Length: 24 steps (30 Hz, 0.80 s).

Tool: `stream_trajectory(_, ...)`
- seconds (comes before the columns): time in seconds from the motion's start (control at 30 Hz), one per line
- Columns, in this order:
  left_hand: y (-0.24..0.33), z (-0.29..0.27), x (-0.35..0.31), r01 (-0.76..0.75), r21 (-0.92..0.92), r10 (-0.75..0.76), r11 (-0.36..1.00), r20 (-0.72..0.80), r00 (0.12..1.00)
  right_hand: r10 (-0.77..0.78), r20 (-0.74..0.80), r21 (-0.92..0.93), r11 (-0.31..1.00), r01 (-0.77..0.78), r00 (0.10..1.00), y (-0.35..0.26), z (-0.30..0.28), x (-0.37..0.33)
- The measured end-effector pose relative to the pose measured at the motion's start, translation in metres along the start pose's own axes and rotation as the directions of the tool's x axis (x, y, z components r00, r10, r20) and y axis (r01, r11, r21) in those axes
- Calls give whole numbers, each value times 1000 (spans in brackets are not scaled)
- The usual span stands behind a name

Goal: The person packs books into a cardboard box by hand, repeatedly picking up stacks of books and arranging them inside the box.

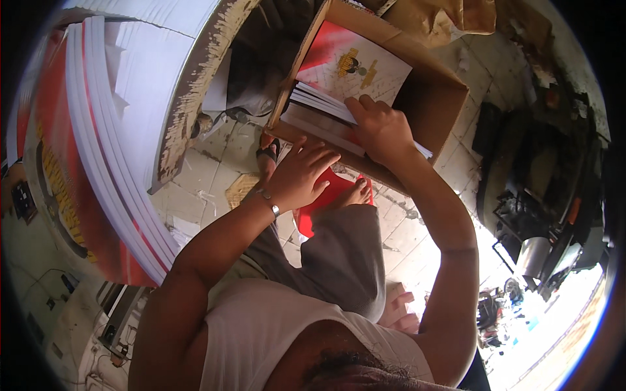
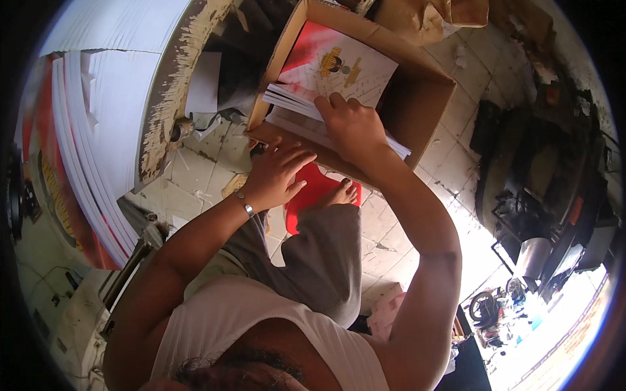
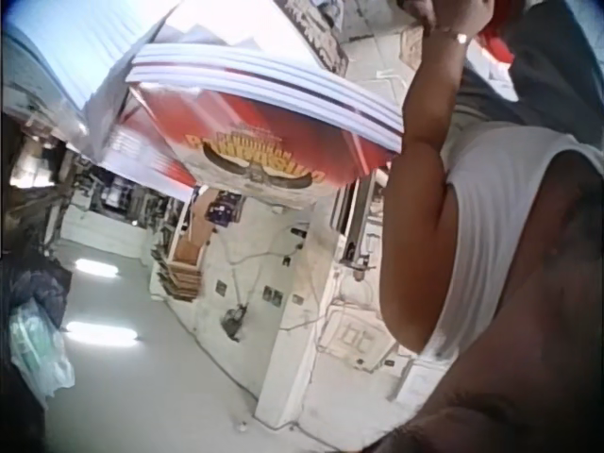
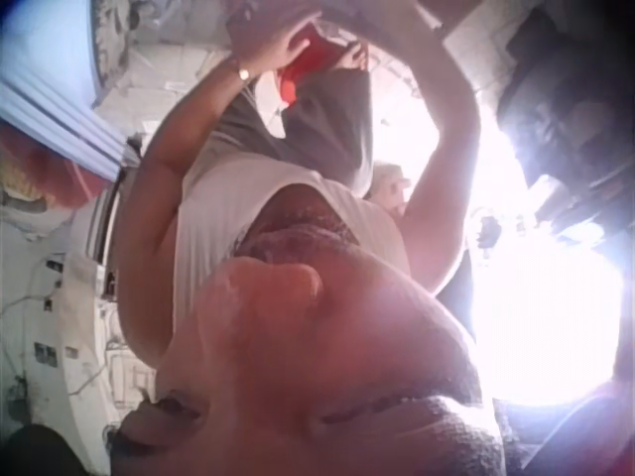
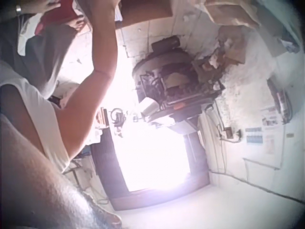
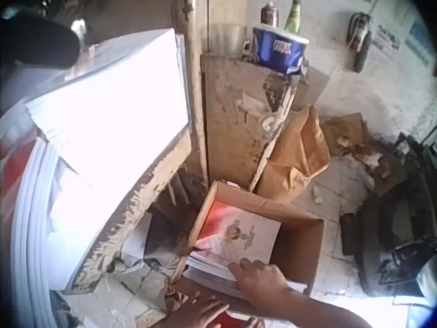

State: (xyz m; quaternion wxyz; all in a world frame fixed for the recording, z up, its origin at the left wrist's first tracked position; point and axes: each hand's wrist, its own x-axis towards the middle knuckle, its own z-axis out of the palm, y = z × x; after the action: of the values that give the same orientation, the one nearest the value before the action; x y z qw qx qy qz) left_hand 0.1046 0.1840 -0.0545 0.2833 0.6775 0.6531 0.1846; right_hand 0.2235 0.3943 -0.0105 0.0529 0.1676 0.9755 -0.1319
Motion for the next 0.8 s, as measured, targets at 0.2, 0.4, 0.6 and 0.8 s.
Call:
stream_trajectory(0.2, 1, 3, -1, 9, -23, -10, 1000, -12, 1000, 8, 32, -22, 1000, -8, 999, -4, 29, -3)
stream_trajectory(0.4, 2, 3, -2, 25, -49, -25, 998, -10, 1000, 8, 25, -53, 999, -7, 1000, 1, 50, -10)
stream_trajectory(0.6, 2, -2, 2, 27, -45, -26, 999, 7, 1000, 54, 126, 55, 997, -61, 991, 10, 90, 4)
stream_trajectory(0.8, -3, 2, 2, 28, -75, -29, 997, -16, 999, 103, 256, 6, 994, -108, 961, 10, 148, 22)
